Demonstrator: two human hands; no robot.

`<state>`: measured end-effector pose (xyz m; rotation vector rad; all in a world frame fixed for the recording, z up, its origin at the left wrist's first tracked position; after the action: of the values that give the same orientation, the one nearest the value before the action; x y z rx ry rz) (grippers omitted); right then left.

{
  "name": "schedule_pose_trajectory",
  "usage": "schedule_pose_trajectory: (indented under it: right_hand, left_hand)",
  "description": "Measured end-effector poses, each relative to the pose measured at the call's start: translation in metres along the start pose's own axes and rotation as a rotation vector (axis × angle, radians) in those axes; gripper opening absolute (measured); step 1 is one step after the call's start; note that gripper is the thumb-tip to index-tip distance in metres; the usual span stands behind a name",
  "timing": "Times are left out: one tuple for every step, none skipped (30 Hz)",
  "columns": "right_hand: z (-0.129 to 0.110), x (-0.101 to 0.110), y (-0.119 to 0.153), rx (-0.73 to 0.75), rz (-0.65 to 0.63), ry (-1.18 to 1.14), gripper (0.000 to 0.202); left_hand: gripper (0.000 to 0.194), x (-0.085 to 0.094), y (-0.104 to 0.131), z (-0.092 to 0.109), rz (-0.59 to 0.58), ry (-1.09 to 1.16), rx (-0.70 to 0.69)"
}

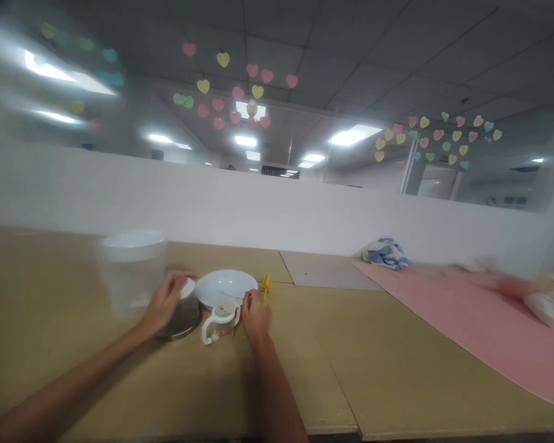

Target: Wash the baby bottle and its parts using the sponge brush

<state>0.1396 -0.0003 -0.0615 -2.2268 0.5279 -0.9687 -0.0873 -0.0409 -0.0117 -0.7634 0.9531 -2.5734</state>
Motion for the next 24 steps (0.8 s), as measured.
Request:
schedule_pose_trajectory:
  right_hand:
    - [0.0,0.0,0.0,0.004,-0.001,0.0,0.027]
    - [0.001,0.0,0.0,0.006,-0.002,0.0,0.027]
    - [0.001,0.0,0.0,0.005,-0.003,-0.001,0.027]
    - [0.001,-0.001,0.0,0.003,-0.005,-0.002,0.027]
    - [0.001,-0.001,0.0,-0.001,-0.009,-0.001,0.026]
    - [0.001,-0.001,0.0,-0.004,-0.013,0.002,0.026]
    - [0.001,-0.001,0.0,-0.006,-0.015,0.007,0.026]
    - [0.001,-0.001,0.0,-0.005,-0.017,0.013,0.026]
    - [0.0,0.0,0.0,-0.001,-0.017,0.018,0.026]
    - [0.0,0.0,0.0,0.004,-0.017,0.022,0.026]
    - [-0.001,0.0,0.0,0.008,-0.016,0.025,0.026]
    - [-0.002,0.0,0.0,0.011,-0.015,0.027,0.026]
    - [-0.002,0.001,0.001,0.011,-0.012,0.03,0.026]
    - [-0.002,0.001,0.001,0.009,-0.011,0.032,0.026]
    - [-0.003,0.001,0.001,0.007,-0.011,0.033,0.026]
    - [-0.003,0.001,0.001,0.004,-0.012,0.031,0.025]
    - [-0.003,0.001,0.001,-0.001,-0.016,0.028,0.025]
    - [-0.004,0.001,0.001,-0.006,-0.021,0.026,0.025]
    - [-0.004,0.001,0.001,-0.011,-0.025,0.026,0.024]
    - [-0.003,0.0,0.001,-0.014,-0.029,0.027,0.024]
    - [-0.003,0.0,0.001,-0.016,-0.031,0.028,0.023]
    - [-0.003,0.0,0.001,-0.016,-0.031,0.03,0.023]
    - [-0.003,-0.001,0.001,-0.013,-0.03,0.031,0.023]
    - [-0.002,-0.001,0.001,-0.009,-0.028,0.032,0.023]
  left_hand:
    - [0.032,-0.001,0.0,0.005,0.02,0.024,0.019]
    - [0.032,-0.001,-0.001,0.009,0.035,0.038,0.027]
    - [0.031,-0.003,-0.002,0.012,0.046,0.047,0.025]
    - [0.03,-0.005,-0.004,0.014,0.05,0.052,0.018]
    - [0.03,-0.007,-0.005,0.015,0.047,0.055,0.009]
    - [0.03,-0.01,-0.006,0.016,0.039,0.06,0.0]
    - [0.03,-0.013,-0.008,0.016,0.025,0.067,-0.006]
    - [0.031,-0.016,-0.009,0.015,0.01,0.075,-0.008]
    - [0.032,-0.019,-0.009,0.015,-0.002,0.089,-0.003]
    - [0.032,-0.021,-0.01,0.014,-0.012,0.106,0.008]
    - [0.033,-0.023,-0.01,0.013,-0.018,0.129,0.024]
    - [0.033,-0.024,-0.01,0.011,-0.021,0.158,0.044]
    - [0.032,-0.025,-0.011,0.01,-0.022,0.19,0.069]
    - [0.032,-0.026,-0.011,0.008,-0.022,0.222,0.098]
    - [0.032,-0.026,-0.011,0.006,-0.02,0.257,0.134]
    - [0.031,-0.027,-0.012,0.004,-0.014,0.3,0.175]
    - [0.03,-0.027,-0.012,0.001,-0.003,0.351,0.222]
    - [0.029,-0.028,-0.013,-0.002,0.008,0.414,0.274]
    - [0.027,-0.028,-0.014,-0.005,0.017,0.489,0.33]
    - [0.026,-0.029,-0.014,-0.009,0.022,0.572,0.389]
    - [0.025,-0.031,-0.014,-0.013,0.026,0.658,0.448]
    - [0.024,-0.032,-0.014,-0.019,0.03,0.737,0.502]
    - [0.023,-0.033,-0.014,-0.025,0.043,0.803,0.548]
    - [0.022,-0.033,-0.014,-0.031,0.063,0.854,0.579]
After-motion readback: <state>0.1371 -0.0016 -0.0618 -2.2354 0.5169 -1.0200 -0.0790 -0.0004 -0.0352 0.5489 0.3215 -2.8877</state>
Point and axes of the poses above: each hand's wrist, its own y-axis away from the middle knuckle, its own x-axis out of the back of the hand, z = x × y, the point moved 3 cm from there along -y, towards the middle knuckle, and after that the axes turned 10 degrees about -y, right-handed, at the moved point
